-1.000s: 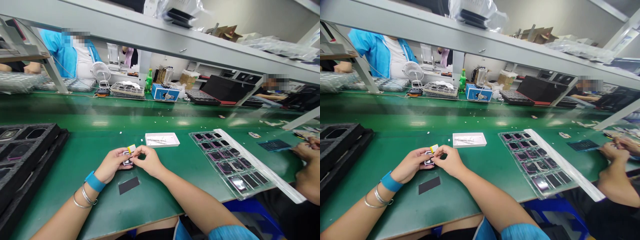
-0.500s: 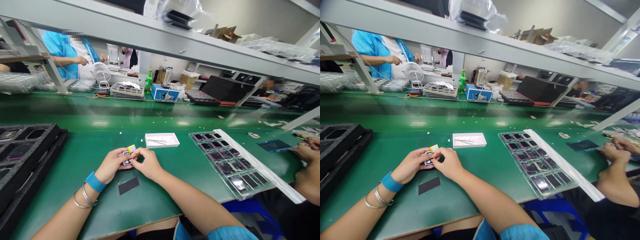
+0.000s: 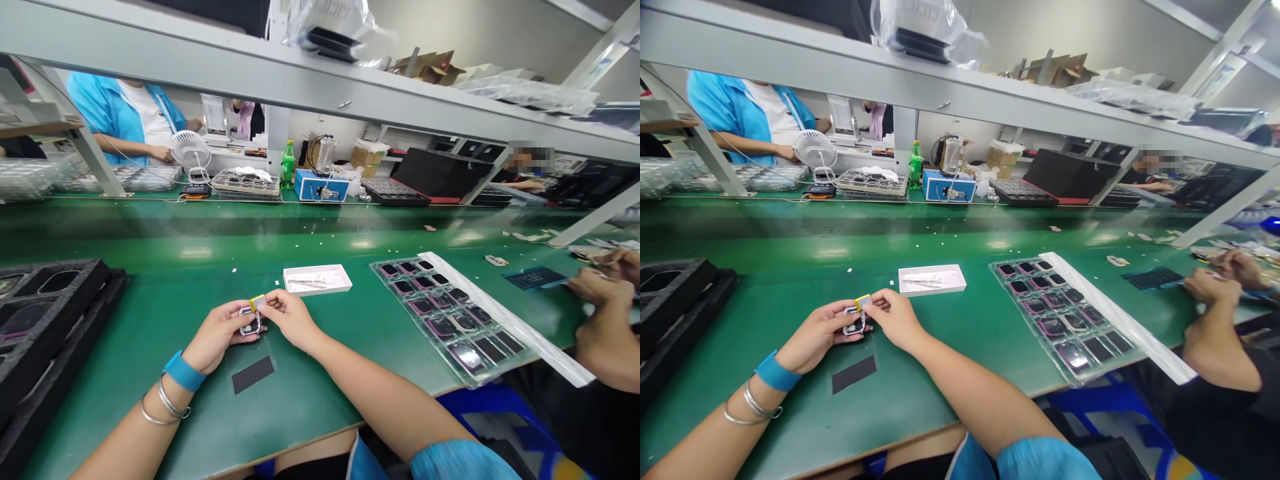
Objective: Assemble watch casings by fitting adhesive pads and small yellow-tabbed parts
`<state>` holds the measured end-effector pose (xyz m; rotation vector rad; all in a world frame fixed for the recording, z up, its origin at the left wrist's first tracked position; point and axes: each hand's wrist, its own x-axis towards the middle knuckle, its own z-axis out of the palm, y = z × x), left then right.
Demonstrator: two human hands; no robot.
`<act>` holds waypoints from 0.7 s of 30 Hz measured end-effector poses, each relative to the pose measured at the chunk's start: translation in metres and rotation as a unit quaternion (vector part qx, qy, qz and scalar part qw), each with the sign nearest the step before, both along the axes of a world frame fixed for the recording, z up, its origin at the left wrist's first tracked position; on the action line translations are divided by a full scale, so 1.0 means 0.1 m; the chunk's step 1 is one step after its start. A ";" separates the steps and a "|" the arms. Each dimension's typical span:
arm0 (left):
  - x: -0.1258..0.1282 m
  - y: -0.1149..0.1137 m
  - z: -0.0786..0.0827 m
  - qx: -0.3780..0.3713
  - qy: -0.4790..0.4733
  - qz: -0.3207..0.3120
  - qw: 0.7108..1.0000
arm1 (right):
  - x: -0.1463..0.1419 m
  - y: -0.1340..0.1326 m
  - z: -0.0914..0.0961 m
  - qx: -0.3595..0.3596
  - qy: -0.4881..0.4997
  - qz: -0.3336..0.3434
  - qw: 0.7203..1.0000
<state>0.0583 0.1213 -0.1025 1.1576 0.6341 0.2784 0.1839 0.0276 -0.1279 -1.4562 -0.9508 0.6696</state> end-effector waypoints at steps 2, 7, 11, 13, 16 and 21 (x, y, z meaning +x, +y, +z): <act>0.00 0.00 0.01 -0.007 -0.005 -0.015 1.000 | -0.01 0.00 0.01 0.011 -0.011 -0.021 1.000; -0.02 0.00 0.02 -0.030 -0.025 -0.056 0.998 | -0.02 -0.04 0.06 0.015 -0.059 -0.050 0.997; -0.01 0.00 -0.01 -0.007 -0.012 -0.043 0.999 | -0.04 -0.04 0.06 0.016 -0.107 -0.058 0.992; 0.00 0.01 -0.04 0.001 -0.002 -0.040 0.999 | -0.05 -0.04 0.06 0.015 -0.128 -0.060 0.990; 0.01 0.03 -0.07 0.010 0.006 -0.045 0.999 | -0.06 -0.05 0.07 0.013 -0.153 -0.062 0.986; 0.00 0.03 -0.07 0.021 0.016 -0.049 0.998 | -0.09 -0.08 0.13 0.029 -0.215 -0.057 0.975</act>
